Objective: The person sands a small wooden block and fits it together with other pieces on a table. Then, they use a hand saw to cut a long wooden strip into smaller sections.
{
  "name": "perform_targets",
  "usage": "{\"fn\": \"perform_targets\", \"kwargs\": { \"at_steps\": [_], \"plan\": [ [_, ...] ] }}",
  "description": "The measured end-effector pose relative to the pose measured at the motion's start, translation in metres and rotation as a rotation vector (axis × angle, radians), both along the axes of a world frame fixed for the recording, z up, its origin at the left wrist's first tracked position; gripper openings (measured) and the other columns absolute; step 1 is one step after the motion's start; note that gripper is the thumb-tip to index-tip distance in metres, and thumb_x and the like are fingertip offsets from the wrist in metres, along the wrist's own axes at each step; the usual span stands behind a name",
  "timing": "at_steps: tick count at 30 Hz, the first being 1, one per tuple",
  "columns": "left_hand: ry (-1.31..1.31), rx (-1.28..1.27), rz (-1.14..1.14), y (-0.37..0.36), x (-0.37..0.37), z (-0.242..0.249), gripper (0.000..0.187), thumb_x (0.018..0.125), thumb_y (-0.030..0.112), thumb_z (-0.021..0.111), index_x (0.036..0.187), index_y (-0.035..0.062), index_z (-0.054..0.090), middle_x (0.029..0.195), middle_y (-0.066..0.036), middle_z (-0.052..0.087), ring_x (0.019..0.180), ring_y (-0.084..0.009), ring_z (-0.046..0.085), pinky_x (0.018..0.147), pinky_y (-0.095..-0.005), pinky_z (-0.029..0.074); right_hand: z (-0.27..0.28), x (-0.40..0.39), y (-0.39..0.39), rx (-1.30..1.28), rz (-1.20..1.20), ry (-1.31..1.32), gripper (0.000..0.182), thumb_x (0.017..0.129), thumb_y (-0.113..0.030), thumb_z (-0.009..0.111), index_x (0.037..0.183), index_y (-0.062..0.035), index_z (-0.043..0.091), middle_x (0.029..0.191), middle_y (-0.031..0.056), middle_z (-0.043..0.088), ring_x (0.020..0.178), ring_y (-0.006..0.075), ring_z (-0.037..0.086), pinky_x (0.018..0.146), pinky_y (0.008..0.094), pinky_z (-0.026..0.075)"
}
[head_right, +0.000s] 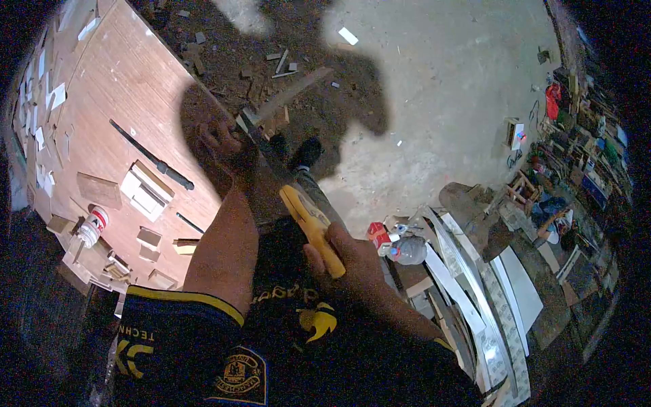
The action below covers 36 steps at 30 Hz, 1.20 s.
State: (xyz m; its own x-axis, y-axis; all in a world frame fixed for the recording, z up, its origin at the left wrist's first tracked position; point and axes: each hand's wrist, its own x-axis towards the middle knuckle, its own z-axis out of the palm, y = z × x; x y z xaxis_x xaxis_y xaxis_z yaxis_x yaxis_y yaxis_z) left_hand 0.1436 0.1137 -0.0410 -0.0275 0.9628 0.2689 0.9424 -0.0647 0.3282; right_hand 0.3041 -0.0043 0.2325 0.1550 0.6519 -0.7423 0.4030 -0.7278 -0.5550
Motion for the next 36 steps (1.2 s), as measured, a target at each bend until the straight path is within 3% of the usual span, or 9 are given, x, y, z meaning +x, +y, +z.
{"fn": "perform_targets", "kwargs": {
  "at_steps": [5, 7, 10, 20, 26, 29, 32, 34, 36],
  "plan": [
    [-0.086, 0.014, -0.015, 0.006, 0.004, 0.008, 0.022, 0.086, 0.019, 0.051, 0.096, 0.0024, 0.061, 0.124, -0.023, 0.047, 0.122, -0.0422, 0.042, 0.101, -0.0565, 0.035, -0.010, -0.005, 0.000, 0.013, 0.070, -0.059, 0.034, 0.088, -0.032, 0.070, 0.095, -0.0056, 0.050, 0.066, 0.0165, 0.062, 0.063, 0.0356, 0.068, 0.053, 0.0413, 0.053],
    [-0.282, -0.845, 0.297, 0.033, 0.007, 0.040, 0.021, 0.086, 0.019, 0.051, 0.095, 0.0023, 0.060, 0.125, -0.023, 0.046, 0.122, -0.0424, 0.042, 0.101, -0.0566, 0.035, 0.002, -0.002, 0.004, 0.013, 0.086, -0.075, 0.034, 0.088, -0.032, 0.070, 0.097, -0.0053, 0.051, 0.066, 0.0162, 0.062, 0.062, 0.0353, 0.068, 0.053, 0.0412, 0.053],
    [-0.142, -0.090, 0.020, -0.010, -0.003, -0.027, 0.021, 0.086, 0.023, 0.053, 0.092, 0.0041, 0.060, 0.126, -0.024, 0.046, 0.122, -0.0436, 0.043, 0.101, -0.0564, 0.035, 0.015, 0.001, 0.002, 0.040, 0.096, -0.033, 0.026, 0.090, -0.023, 0.068, 0.087, -0.0046, 0.049, 0.063, 0.0113, 0.054, 0.052, 0.0223, 0.058, 0.050, 0.0356, 0.044],
    [-0.298, -0.289, 0.083, -0.011, -0.005, -0.022, 0.033, 0.086, 0.036, 0.054, 0.089, 0.0046, 0.061, 0.130, -0.027, 0.043, 0.121, -0.0476, 0.042, 0.101, -0.0589, 0.033, 0.013, -0.002, 0.001, 0.035, 0.040, -0.019, 0.025, 0.091, -0.022, 0.066, 0.089, -0.0047, 0.049, 0.063, 0.0092, 0.053, 0.053, 0.0213, 0.059, 0.050, 0.0350, 0.044],
    [-0.104, 0.033, -0.091, -0.002, -0.004, -0.017, 0.042, 0.086, 0.043, 0.058, 0.089, 0.0009, 0.062, 0.126, -0.026, 0.044, 0.121, -0.0487, 0.042, 0.101, -0.0604, 0.034, 0.002, -0.004, 0.014, -0.015, 0.106, -0.029, 0.025, 0.093, -0.024, 0.065, 0.088, -0.0054, 0.048, 0.062, 0.0094, 0.054, 0.053, 0.0189, 0.060, 0.049, 0.0338, 0.045],
    [-0.091, -0.008, -0.011, 0.003, -0.008, -0.017, 0.046, 0.087, 0.047, 0.059, 0.086, 0.0013, 0.061, 0.121, -0.026, 0.046, 0.123, -0.0482, 0.040, 0.101, -0.0604, 0.034, -0.002, -0.010, 0.016, 0.036, 0.069, -0.013, 0.026, 0.093, -0.024, 0.064, 0.087, -0.0056, 0.047, 0.061, 0.0091, 0.054, 0.052, 0.0187, 0.059, 0.049, 0.0335, 0.045],
    [-0.367, -0.848, 0.289, 0.030, 0.008, 0.046, 0.044, 0.086, 0.047, 0.061, 0.085, 0.0028, 0.061, 0.122, -0.026, 0.045, 0.126, -0.0480, 0.037, 0.103, -0.0601, 0.032, -0.019, -0.015, 0.025, 0.031, 0.045, -0.038, 0.026, 0.092, -0.023, 0.065, 0.086, -0.0052, 0.048, 0.061, 0.0095, 0.054, 0.053, 0.0179, 0.059, 0.049, 0.0334, 0.045],
    [-0.123, 0.091, -0.051, 0.000, 0.003, -0.006, 0.033, 0.088, 0.037, 0.061, 0.084, 0.0044, 0.060, 0.125, -0.026, 0.044, 0.127, -0.0472, 0.037, 0.104, -0.0592, 0.033, -0.018, -0.015, 0.030, 0.052, 0.052, -0.051, 0.025, 0.092, -0.021, 0.065, 0.085, -0.0050, 0.048, 0.061, 0.0096, 0.053, 0.052, 0.0167, 0.058, 0.049, 0.0329, 0.044],
    [-0.139, -0.017, -0.018, -0.013, -0.001, -0.021, 0.026, 0.087, 0.030, 0.062, 0.084, 0.0044, 0.060, 0.125, -0.026, 0.045, 0.126, -0.0470, 0.038, 0.103, -0.0586, 0.034, -0.006, -0.014, 0.026, 0.063, 0.050, -0.054, 0.024, 0.092, -0.020, 0.066, 0.084, -0.0048, 0.048, 0.060, 0.0097, 0.053, 0.052, 0.0155, 0.057, 0.049, 0.0325, 0.044]
  ]
}}
